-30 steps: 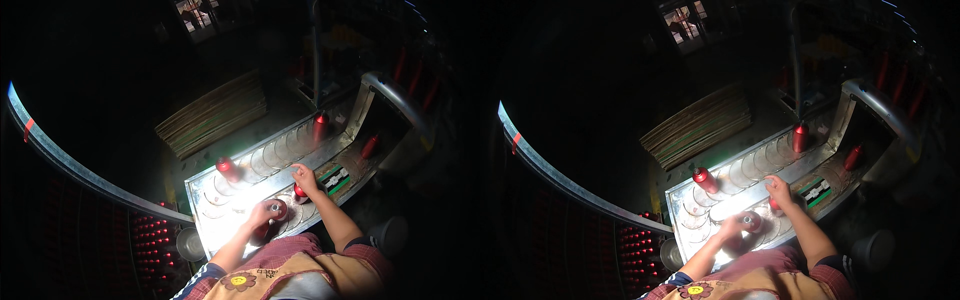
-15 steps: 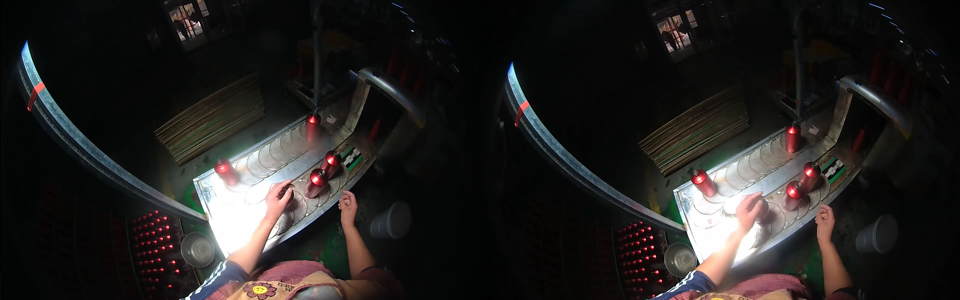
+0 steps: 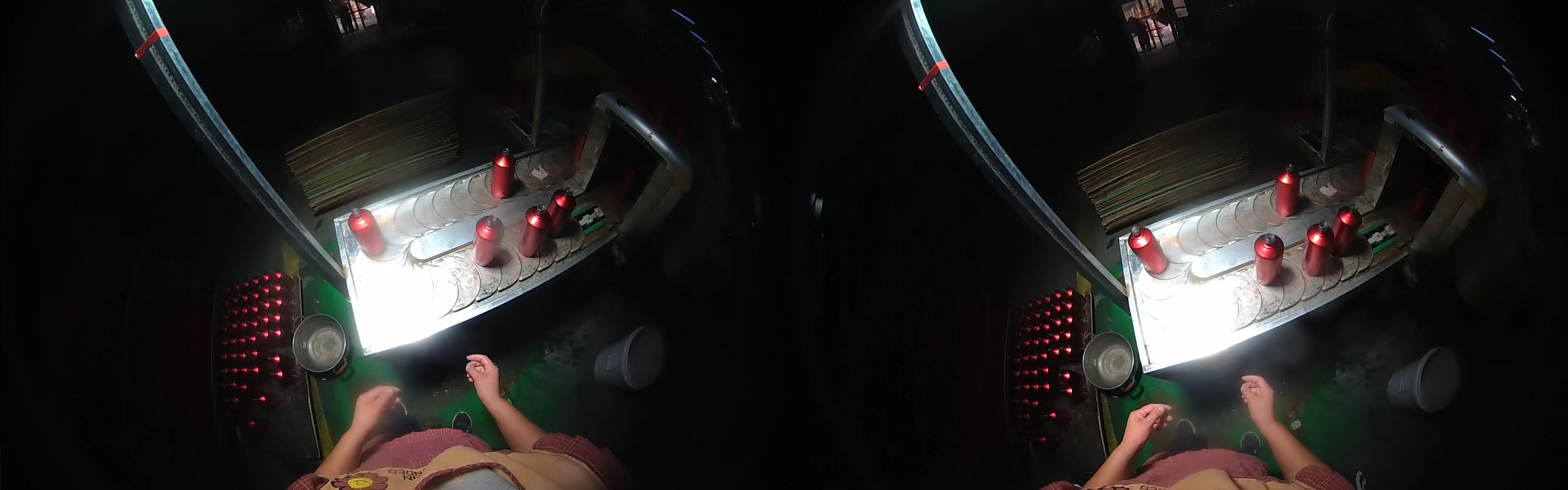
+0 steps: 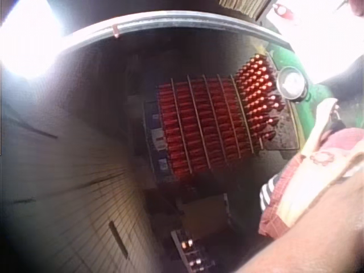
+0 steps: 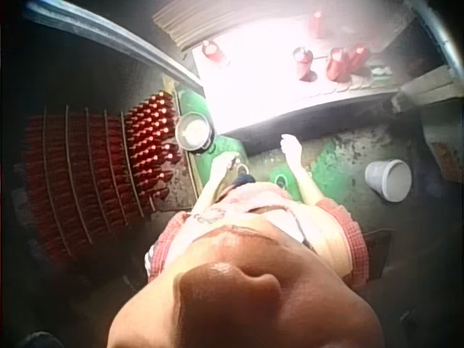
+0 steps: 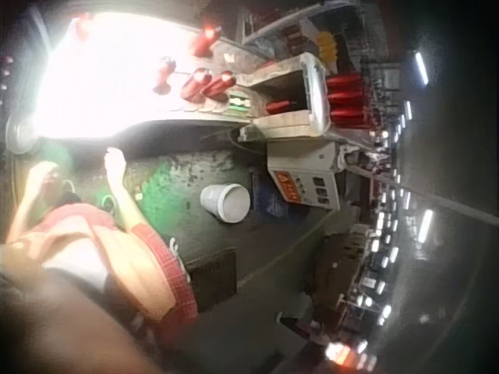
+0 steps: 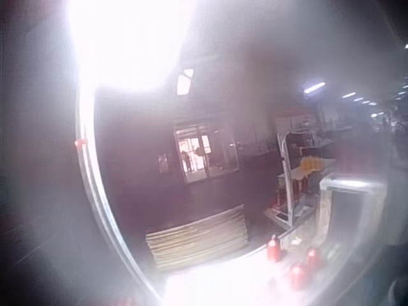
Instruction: The person repeatedly picks up red cylindrical cans from a tray and places them into a large circular rack. The worker also briefly handles a flat board and a metal pot during the process.
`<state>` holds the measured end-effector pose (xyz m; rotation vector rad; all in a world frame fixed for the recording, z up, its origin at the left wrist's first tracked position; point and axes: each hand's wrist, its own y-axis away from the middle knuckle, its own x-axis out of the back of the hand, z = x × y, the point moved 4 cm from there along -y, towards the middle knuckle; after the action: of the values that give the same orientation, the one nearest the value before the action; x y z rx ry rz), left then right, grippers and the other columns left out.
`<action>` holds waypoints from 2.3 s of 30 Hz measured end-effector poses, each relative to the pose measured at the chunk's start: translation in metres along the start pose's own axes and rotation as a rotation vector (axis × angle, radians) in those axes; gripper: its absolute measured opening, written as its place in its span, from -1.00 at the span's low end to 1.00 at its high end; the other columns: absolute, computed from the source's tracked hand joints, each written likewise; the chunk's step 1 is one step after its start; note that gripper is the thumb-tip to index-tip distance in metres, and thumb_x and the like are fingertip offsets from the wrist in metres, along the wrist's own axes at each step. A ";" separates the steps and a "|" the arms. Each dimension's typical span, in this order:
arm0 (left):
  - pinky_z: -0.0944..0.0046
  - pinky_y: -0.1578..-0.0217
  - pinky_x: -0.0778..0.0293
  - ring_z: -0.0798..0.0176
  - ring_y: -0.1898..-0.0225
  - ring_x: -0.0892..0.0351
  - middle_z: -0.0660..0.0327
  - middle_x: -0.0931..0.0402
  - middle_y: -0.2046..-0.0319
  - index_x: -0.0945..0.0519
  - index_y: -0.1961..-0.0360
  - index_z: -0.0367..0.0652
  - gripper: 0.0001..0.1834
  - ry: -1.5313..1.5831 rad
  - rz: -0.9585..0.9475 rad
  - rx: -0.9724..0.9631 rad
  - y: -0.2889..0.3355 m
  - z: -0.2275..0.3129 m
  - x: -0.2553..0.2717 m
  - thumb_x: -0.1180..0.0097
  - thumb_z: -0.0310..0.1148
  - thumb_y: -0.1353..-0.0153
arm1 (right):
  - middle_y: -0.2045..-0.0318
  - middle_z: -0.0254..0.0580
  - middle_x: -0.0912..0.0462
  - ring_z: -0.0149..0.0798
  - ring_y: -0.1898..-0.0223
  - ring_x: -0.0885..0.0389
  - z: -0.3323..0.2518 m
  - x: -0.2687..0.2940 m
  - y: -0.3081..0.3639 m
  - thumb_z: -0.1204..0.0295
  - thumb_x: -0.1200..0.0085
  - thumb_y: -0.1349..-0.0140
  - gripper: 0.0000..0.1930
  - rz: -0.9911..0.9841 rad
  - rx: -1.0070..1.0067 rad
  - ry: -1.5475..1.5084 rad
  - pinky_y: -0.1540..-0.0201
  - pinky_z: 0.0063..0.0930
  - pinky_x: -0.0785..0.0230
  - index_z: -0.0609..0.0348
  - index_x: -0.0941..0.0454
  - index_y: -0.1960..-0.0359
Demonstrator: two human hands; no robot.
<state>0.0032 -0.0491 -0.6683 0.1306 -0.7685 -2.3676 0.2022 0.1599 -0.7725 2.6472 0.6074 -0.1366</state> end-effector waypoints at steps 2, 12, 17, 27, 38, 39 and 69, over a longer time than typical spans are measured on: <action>0.51 0.41 -0.39 0.51 0.45 -0.50 0.23 -0.68 0.37 -0.67 0.11 -0.23 -0.73 0.015 0.014 -0.018 0.009 -0.003 0.031 -0.10 -0.25 -0.39 | 0.45 -0.40 -0.58 -0.56 0.50 -0.49 0.006 -0.052 0.006 0.59 -0.13 -0.21 -0.76 -0.178 0.055 -0.015 0.45 -0.67 -0.36 0.24 -0.58 0.07; 0.53 0.38 -0.40 0.52 0.35 -0.50 0.30 -0.65 0.25 -0.63 -0.02 -0.19 -0.69 0.277 0.225 0.078 0.052 -0.155 0.255 -0.09 -0.26 -0.37 | 0.44 -0.48 -0.50 -0.59 0.48 -0.38 0.083 -0.326 0.049 0.54 -0.08 -0.34 -0.82 -0.705 0.007 0.278 0.40 -0.68 -0.25 0.23 -0.55 0.05; 0.53 0.43 -0.41 0.53 0.42 -0.49 0.33 -0.65 0.30 -0.64 0.00 -0.14 -0.72 0.500 0.532 0.246 0.063 -0.241 0.449 -0.11 -0.27 -0.35 | 0.35 -0.47 -0.53 -0.56 0.40 -0.45 0.129 -0.492 0.089 0.53 -0.06 -0.35 -0.78 -0.788 -0.251 0.469 0.35 -0.68 -0.29 0.19 -0.51 -0.01; 0.47 0.52 -0.30 0.52 0.49 -0.41 0.34 -0.58 0.37 -0.65 0.08 -0.14 -0.78 0.800 1.136 0.286 0.031 -0.455 0.737 -0.18 -0.33 -0.29 | 0.09 -0.20 -0.65 -0.28 0.08 -0.63 0.253 -0.725 0.074 0.41 -0.28 -0.17 -0.61 -1.066 -0.129 0.864 -0.02 -0.39 -0.46 0.05 -0.56 -0.06; 0.07 0.24 -0.62 0.13 0.07 -0.58 0.10 -0.49 -0.11 -0.57 -0.12 -0.18 -0.54 0.461 1.437 -0.034 -0.129 -0.726 0.911 -0.31 -0.27 -0.22 | -0.06 -0.20 -0.61 -0.11 -0.03 -0.58 0.598 -0.943 -0.067 0.55 -0.33 -0.01 -0.63 -1.331 0.886 0.877 -0.08 -0.31 -0.46 0.04 -0.68 0.08; 0.16 0.33 -0.60 0.20 0.15 -0.57 0.12 -0.51 -0.05 -0.58 -0.09 -0.18 -0.56 0.611 1.409 -0.222 -0.140 -0.723 0.919 -0.31 -0.26 -0.22 | 0.03 -0.24 -0.63 -0.19 0.07 -0.61 0.610 -0.945 -0.073 0.56 -0.34 -0.02 -0.67 -1.302 0.871 0.808 0.03 -0.37 -0.49 0.04 -0.70 0.12; 0.39 0.42 -0.41 0.54 0.49 -0.40 0.37 -0.48 0.59 -0.63 0.39 -0.16 -0.88 -0.072 0.878 0.129 -0.064 -0.388 0.731 -0.35 -0.45 -0.07 | 0.23 -0.13 -0.60 -0.34 0.16 -0.57 0.339 -0.848 -0.019 0.56 -0.08 -0.26 -0.74 -1.273 -0.388 0.576 0.05 -0.45 -0.49 0.33 -0.53 0.02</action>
<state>-0.5035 -0.6422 -0.9532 -0.2053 -0.7977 -1.4969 -0.5696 -0.3016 -0.9307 1.5359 2.1390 0.3585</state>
